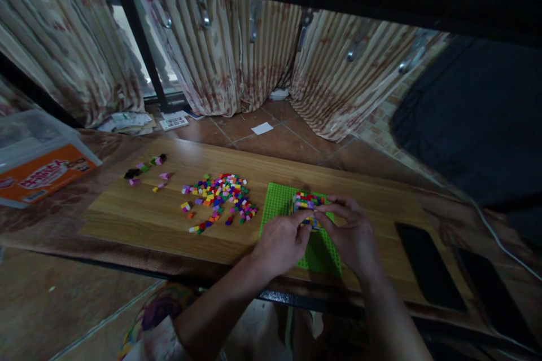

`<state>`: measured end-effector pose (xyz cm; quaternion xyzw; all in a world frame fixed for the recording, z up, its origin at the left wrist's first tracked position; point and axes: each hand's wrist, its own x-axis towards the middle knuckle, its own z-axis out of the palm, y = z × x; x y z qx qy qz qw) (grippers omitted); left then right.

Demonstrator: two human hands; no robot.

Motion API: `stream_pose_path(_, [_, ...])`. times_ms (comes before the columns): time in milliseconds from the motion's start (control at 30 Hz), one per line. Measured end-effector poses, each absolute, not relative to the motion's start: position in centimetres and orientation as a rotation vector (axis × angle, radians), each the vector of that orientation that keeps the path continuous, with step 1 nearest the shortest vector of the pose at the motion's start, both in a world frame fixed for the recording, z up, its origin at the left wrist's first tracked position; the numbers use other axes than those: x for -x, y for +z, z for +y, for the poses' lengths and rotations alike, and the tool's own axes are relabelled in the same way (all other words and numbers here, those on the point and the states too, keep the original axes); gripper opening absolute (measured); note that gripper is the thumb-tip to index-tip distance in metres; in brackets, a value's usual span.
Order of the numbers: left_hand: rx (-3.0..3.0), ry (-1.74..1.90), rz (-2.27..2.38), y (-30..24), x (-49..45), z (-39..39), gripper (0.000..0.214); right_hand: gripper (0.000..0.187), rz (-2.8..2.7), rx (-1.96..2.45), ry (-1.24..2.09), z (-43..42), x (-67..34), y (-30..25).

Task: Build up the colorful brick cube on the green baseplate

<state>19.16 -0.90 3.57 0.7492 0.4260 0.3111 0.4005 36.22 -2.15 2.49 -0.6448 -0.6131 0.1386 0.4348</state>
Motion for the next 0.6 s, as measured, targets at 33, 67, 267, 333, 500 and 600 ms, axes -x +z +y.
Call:
stream_pose_path(33, [-1.914,0.783,1.08,3.5,-19.3,-1.0,0.037,0.023,-1.478,1.609,0.384,-2.1,-36.1,2.4])
stream_pose_path(67, [-1.927,0.778,1.084,3.4,-19.3,-1.0,0.037,0.023,-1.42,1.612,0.428,-2.0,-36.0,2.3])
stream_pose_path(267, [-1.994,0.757,1.122,2.8,-19.6,-1.2,0.039,0.022,-1.023,1.525,0.777,-1.4,-35.6,2.1])
stream_pose_path(333, [-1.963,0.793,1.113,2.6,-19.7,-1.3,0.039,0.022,-0.914,1.489,0.854,-1.3,-35.6,2.0])
stream_pose_path(500, [-1.887,0.807,1.106,2.5,-19.7,-1.4,0.039,0.026,-0.834,1.489,0.89,-1.1,-35.3,1.9])
stream_pose_path(600, [-1.955,0.768,1.108,2.5,-19.8,-1.4,0.04,0.027,-0.86,1.528,0.865,-1.1,-35.0,2.0])
